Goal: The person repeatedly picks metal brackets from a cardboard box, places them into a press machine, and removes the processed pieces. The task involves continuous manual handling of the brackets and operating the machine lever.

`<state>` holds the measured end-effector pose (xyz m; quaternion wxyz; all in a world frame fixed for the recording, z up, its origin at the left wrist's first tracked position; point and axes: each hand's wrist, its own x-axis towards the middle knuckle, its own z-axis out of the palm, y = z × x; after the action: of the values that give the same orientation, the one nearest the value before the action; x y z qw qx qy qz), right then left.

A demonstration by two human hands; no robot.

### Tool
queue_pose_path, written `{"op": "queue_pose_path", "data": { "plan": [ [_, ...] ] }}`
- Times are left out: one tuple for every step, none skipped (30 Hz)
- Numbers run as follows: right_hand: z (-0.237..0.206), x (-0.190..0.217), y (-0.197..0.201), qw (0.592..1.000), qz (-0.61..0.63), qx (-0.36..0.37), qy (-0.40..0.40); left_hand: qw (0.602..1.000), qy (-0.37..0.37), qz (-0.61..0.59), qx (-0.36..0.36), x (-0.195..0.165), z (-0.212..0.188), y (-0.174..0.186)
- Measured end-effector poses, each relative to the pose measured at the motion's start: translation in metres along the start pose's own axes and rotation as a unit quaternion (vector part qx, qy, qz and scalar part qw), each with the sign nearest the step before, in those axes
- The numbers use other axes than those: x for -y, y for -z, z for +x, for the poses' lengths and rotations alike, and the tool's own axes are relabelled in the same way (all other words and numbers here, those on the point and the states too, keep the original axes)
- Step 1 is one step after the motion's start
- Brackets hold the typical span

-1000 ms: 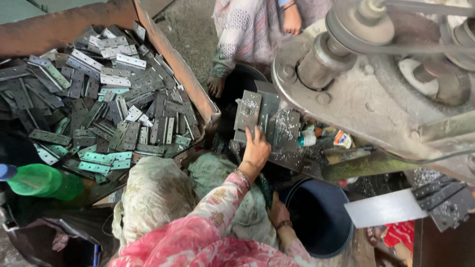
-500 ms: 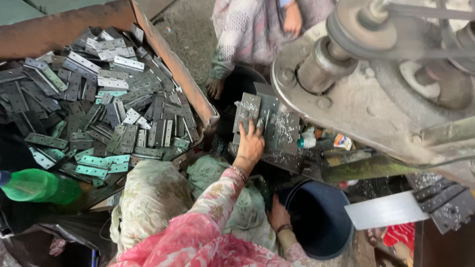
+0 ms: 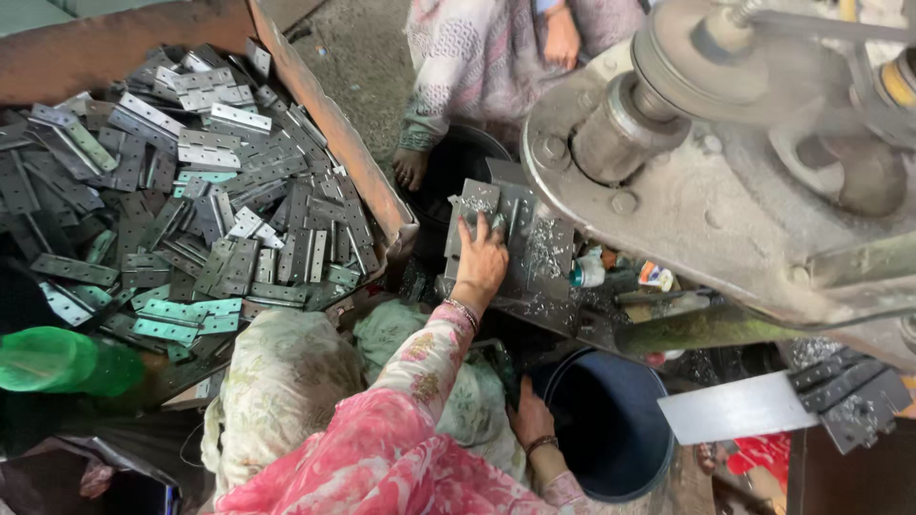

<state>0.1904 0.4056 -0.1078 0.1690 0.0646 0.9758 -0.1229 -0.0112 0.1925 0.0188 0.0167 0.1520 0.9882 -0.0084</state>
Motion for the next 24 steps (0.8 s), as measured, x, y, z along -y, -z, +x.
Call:
{"op": "queue_pose_path", "data": {
  "plan": [
    [0.000, 0.000, 0.000, 1.000, -0.004, 0.026, -0.017, 1.000, 0.000, 0.001, -0.010, 0.000, 0.001, 0.001],
    [0.000, 0.000, 0.001, 0.999, -0.011, 0.046, -0.025, 1.000, 0.003, 0.000, -0.008, 0.001, 0.005, 0.004],
    [0.000, -0.001, 0.001, 0.997, -0.016, 0.069, -0.036, 1.000, 0.003, -0.001, -0.002, 0.001, 0.010, 0.007],
    [0.000, -0.001, 0.000, 0.998, -0.014, 0.064, -0.024, 1.000, -0.001, -0.003, 0.011, 0.001, 0.012, 0.009],
    [-0.001, 0.002, 0.002, 0.998, -0.011, 0.059, -0.012, 1.000, 0.006, -0.004, 0.012, 0.000, 0.015, 0.010],
    [-0.001, 0.002, 0.000, 0.999, -0.008, 0.049, 0.000, 1.000, 0.014, -0.004, 0.009, 0.000, 0.021, 0.013],
    [-0.001, 0.001, -0.004, 0.999, -0.015, 0.037, 0.007, 1.000, 0.021, -0.003, 0.002, 0.000, 0.025, 0.015],
    [-0.001, 0.001, -0.007, 0.999, -0.022, 0.026, 0.011, 1.000, 0.019, -0.008, -0.005, -0.001, 0.026, 0.017],
    [-0.001, 0.003, -0.011, 0.999, -0.029, 0.016, 0.018, 1.000, 0.019, -0.012, -0.012, 0.000, 0.027, 0.018],
    [-0.002, 0.004, -0.014, 1.000, -0.006, -0.003, 0.020, 1.000, 0.021, -0.014, -0.018, 0.000, 0.027, 0.018],
    [-0.002, 0.005, -0.017, 0.999, 0.017, -0.019, 0.023, 0.999, 0.019, -0.015, -0.026, 0.001, 0.025, 0.017],
    [-0.003, 0.007, -0.019, 0.998, 0.036, -0.032, 0.027, 0.999, 0.021, -0.019, -0.034, 0.000, 0.022, 0.016],
    [-0.003, 0.009, -0.020, 0.999, 0.033, -0.024, 0.018, 0.999, 0.026, -0.016, -0.040, 0.002, 0.018, 0.014],
    [-0.004, 0.010, -0.020, 0.999, 0.034, -0.013, 0.001, 0.999, 0.018, -0.012, -0.042, 0.004, 0.011, 0.012],
    [-0.004, 0.012, -0.018, 0.999, 0.031, -0.003, -0.017, 0.999, 0.010, -0.013, -0.045, 0.003, 0.003, 0.011],
    [-0.004, 0.013, -0.014, 0.999, 0.027, 0.018, -0.032, 0.998, 0.012, -0.014, -0.055, 0.008, -0.002, 0.010],
    [-0.003, 0.014, -0.009, 0.998, 0.020, 0.037, -0.043, 0.993, 0.005, -0.068, -0.097, 0.015, -0.008, 0.010],
    [-0.002, 0.014, -0.002, 0.997, 0.012, 0.059, -0.057, 0.983, -0.001, -0.123, -0.136, 0.022, -0.017, 0.009],
    [-0.001, 0.015, 0.007, 0.997, 0.004, 0.061, -0.044, 0.969, -0.007, -0.174, -0.174, 0.032, -0.027, 0.007],
    [0.001, 0.016, 0.016, 0.998, -0.003, 0.062, -0.032, 0.965, 0.016, -0.159, -0.207, 0.047, -0.035, 0.004],
    [0.003, 0.017, 0.026, 0.997, -0.016, 0.070, -0.032, 0.960, 0.036, -0.144, -0.238, 0.064, -0.043, 0.002],
    [0.005, 0.018, 0.035, 0.996, -0.029, 0.075, -0.033, 0.953, 0.054, -0.128, -0.271, 0.082, -0.050, -0.002],
    [0.008, 0.019, 0.043, 0.995, -0.041, 0.079, -0.037, 0.927, 0.100, -0.158, -0.324, 0.101, -0.057, -0.006],
    [0.010, 0.021, 0.050, 0.994, -0.048, 0.089, -0.038, 0.895, 0.143, -0.188, -0.377, 0.120, -0.064, -0.012]
  ]
}}
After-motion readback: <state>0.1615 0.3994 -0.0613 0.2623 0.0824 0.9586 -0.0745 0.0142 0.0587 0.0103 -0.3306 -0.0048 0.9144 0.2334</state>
